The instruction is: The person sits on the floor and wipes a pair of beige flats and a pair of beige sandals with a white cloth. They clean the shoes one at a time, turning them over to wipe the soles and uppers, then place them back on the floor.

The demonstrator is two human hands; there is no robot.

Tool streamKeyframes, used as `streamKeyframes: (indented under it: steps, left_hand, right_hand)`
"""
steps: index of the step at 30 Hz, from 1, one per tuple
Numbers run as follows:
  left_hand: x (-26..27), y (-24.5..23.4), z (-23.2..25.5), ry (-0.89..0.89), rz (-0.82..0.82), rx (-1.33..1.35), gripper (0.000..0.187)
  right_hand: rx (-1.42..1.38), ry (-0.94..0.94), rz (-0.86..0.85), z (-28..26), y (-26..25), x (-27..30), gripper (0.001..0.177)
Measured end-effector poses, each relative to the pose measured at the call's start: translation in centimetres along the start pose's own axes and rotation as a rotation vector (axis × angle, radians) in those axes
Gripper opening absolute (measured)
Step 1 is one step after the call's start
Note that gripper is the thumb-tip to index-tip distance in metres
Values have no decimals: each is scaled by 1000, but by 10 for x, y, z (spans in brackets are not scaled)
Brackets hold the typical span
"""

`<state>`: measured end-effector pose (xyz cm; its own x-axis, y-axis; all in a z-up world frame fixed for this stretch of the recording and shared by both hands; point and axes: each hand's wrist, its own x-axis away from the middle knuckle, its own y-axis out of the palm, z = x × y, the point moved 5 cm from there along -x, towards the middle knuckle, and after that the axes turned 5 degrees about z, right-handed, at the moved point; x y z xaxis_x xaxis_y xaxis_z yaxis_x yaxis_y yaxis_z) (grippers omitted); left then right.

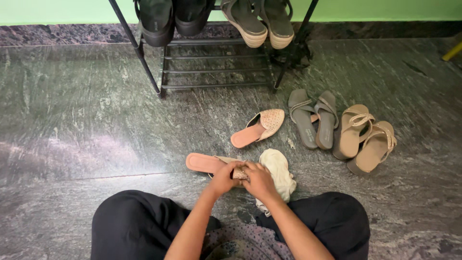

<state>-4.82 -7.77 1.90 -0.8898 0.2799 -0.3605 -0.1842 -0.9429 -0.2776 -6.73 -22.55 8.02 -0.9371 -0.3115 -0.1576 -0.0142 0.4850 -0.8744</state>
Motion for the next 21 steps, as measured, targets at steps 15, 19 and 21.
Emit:
streamKeyframes:
  steps: [15,19,21]
  left_hand:
    - [13,-12,11,-305,65,-182,22]
    - [14,-12,10,-301,57,-201,14]
    - [13,-12,11,-294,55,-186,15]
  right_hand:
    - [-104,-65,130,-21,-21,-1,39]
    - [-111,-75,116,-23,-20,-1,29]
    - [-94,-44,81,-22,-18,0,29]
